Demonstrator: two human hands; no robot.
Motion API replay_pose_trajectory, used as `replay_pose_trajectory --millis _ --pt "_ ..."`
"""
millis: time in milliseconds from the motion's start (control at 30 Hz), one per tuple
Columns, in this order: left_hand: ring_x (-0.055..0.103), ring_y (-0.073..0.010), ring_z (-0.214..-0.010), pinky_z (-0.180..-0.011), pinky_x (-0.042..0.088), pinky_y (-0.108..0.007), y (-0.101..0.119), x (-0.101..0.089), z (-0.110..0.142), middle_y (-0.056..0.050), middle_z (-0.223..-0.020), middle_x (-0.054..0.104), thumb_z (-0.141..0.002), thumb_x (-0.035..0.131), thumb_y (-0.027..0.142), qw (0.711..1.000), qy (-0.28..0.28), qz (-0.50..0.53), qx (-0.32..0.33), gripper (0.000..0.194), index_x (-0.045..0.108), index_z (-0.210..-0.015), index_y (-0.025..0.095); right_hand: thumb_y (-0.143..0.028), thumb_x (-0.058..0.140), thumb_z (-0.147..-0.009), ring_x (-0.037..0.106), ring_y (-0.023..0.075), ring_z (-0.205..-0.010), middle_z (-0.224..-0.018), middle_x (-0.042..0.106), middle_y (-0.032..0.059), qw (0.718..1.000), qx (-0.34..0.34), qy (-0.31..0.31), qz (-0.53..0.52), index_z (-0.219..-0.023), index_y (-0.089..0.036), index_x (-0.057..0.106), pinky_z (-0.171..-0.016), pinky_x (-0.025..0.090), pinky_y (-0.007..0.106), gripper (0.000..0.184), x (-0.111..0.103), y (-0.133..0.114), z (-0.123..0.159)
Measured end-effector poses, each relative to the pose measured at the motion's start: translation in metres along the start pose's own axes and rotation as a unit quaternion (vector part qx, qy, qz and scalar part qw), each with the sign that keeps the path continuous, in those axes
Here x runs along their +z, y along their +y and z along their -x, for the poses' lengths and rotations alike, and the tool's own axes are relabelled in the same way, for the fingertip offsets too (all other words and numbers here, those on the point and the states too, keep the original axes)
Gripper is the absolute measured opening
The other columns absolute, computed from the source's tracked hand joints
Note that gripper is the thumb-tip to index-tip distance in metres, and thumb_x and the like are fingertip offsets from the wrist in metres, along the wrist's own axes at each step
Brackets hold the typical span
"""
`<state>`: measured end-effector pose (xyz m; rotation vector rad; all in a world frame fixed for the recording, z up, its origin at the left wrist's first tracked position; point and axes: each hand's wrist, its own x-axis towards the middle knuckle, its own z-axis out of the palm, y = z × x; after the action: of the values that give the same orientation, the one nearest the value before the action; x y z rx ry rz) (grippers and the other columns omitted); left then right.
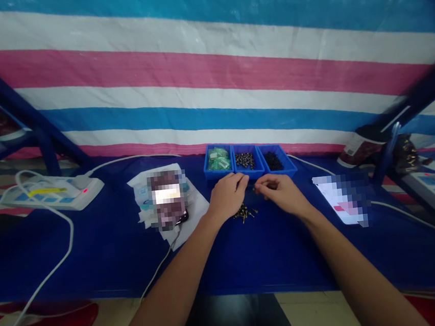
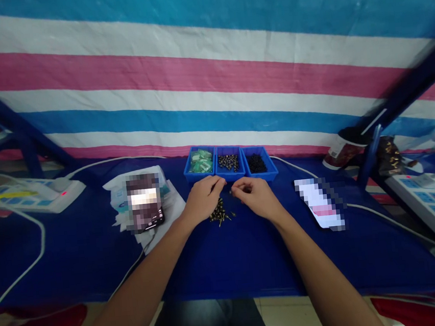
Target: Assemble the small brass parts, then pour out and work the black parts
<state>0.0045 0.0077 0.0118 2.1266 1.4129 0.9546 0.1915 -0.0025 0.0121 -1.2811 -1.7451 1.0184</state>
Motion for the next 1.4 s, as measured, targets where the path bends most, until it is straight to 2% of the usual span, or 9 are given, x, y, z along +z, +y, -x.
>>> replay_pose_trajectory --millis 133,267,667,1067,1133,1233,1300,1367,1400 --pt "0.063 -0.0201 -0.083 -0.079 0.045 -0.033 0.003 0.001 -0.002 -0.006 -0.086 0.069 -0.100 0.033 0.043 0.995 -0.024 0.096 -0.016 0.044 0.068 -0.085 0.021 -0.037 0.063 -0.083 0.059 0.0143 -0.061 -0.082 0.070 0.0056 0.996 -0.017 0.074 -0.042 -0.091 -0.017 0.069 -0.059 0.047 0.030 0.023 0.002 -0.002 -0.003" --pt "0.061 -0.0167 -0.074 -0.070 0.045 -0.030 0.004 0.003 -0.002 -0.005 -0.082 0.069 -0.099 0.035 0.044 0.980 -0.043 0.194 -0.021 0.042 0.065 -0.083 0.019 -0.039 0.064 -0.084 0.057 0.0141 -0.062 -0.081 0.069 0.0046 0.992 -0.036 0.103 -0.058 -0.093 -0.018 0.070 -0.059 0.046 0.029 0.024 0.006 -0.005 -0.003" --pt "0.054 -0.0128 -0.064 -0.063 0.040 -0.027 0.006 0.004 -0.003 0.000 -0.070 0.059 -0.097 0.041 0.041 0.969 -0.043 0.239 -0.053 0.035 0.057 -0.076 0.017 -0.039 0.063 -0.087 0.058 0.0149 -0.063 -0.083 0.070 0.0044 0.991 -0.082 0.105 -0.009 -0.096 -0.018 0.070 -0.058 0.044 0.028 0.023 0.013 -0.008 0.001" --pt "0.056 -0.0129 -0.067 -0.064 0.043 -0.026 0.001 0.011 -0.004 -0.001 -0.073 0.060 -0.095 0.044 0.045 0.952 -0.053 0.295 -0.064 0.036 0.057 -0.076 0.017 -0.033 0.056 -0.092 0.061 0.0171 -0.073 -0.088 0.071 0.0042 0.980 -0.144 0.104 0.089 -0.094 -0.021 0.071 -0.067 0.044 0.030 0.020 0.007 -0.014 0.004" --pt "0.056 -0.0135 -0.067 -0.064 0.043 -0.027 0.001 0.010 -0.004 -0.002 -0.074 0.061 -0.096 0.042 0.048 0.960 -0.035 0.270 -0.069 0.039 0.058 -0.076 0.018 -0.036 0.054 -0.094 0.057 0.0156 -0.068 -0.078 0.067 0.0023 0.981 -0.129 0.092 0.113 -0.084 -0.019 0.068 -0.063 0.040 0.029 0.024 0.005 -0.016 0.005" --pt "0.057 -0.0140 -0.067 -0.066 0.043 -0.028 -0.001 0.007 -0.005 -0.002 -0.078 0.064 -0.096 0.039 0.050 0.968 0.038 0.228 -0.094 0.042 0.060 -0.078 0.018 -0.043 0.049 -0.095 0.047 0.0126 -0.056 -0.059 0.052 -0.0016 0.991 -0.078 0.045 0.100 -0.068 -0.018 0.057 -0.055 0.033 0.027 0.038 0.006 -0.013 0.004" --pt "0.058 -0.0145 -0.068 -0.067 0.043 -0.028 -0.004 0.003 -0.006 -0.002 -0.080 0.065 -0.096 0.040 0.050 0.968 0.078 0.210 -0.114 0.041 0.061 -0.079 0.019 -0.046 0.048 -0.095 0.045 0.0117 -0.053 -0.059 0.048 -0.0032 0.997 -0.045 0.041 0.043 -0.075 -0.019 0.056 -0.052 0.033 0.027 0.034 0.008 -0.009 0.001" --pt "0.058 -0.0148 -0.067 -0.066 0.042 -0.028 -0.007 0.001 -0.008 -0.002 -0.080 0.066 -0.095 0.042 0.050 0.967 0.098 0.194 -0.131 0.041 0.063 -0.079 0.019 -0.047 0.053 -0.092 0.048 0.0119 -0.053 -0.068 0.053 -0.0034 0.996 -0.019 0.080 -0.018 -0.103 -0.021 0.055 -0.052 0.036 0.026 0.028 0.010 -0.003 -0.002" --pt "0.058 -0.0149 -0.067 -0.066 0.042 -0.028 -0.008 0.000 -0.009 -0.002 -0.079 0.066 -0.094 0.043 0.050 0.968 0.102 0.186 -0.137 0.040 0.063 -0.078 0.019 -0.046 0.056 -0.090 0.050 0.0122 -0.054 -0.074 0.055 -0.0030 0.994 -0.009 0.106 -0.032 -0.118 -0.023 0.048 -0.052 0.038 0.026 0.037 0.010 0.000 -0.003"
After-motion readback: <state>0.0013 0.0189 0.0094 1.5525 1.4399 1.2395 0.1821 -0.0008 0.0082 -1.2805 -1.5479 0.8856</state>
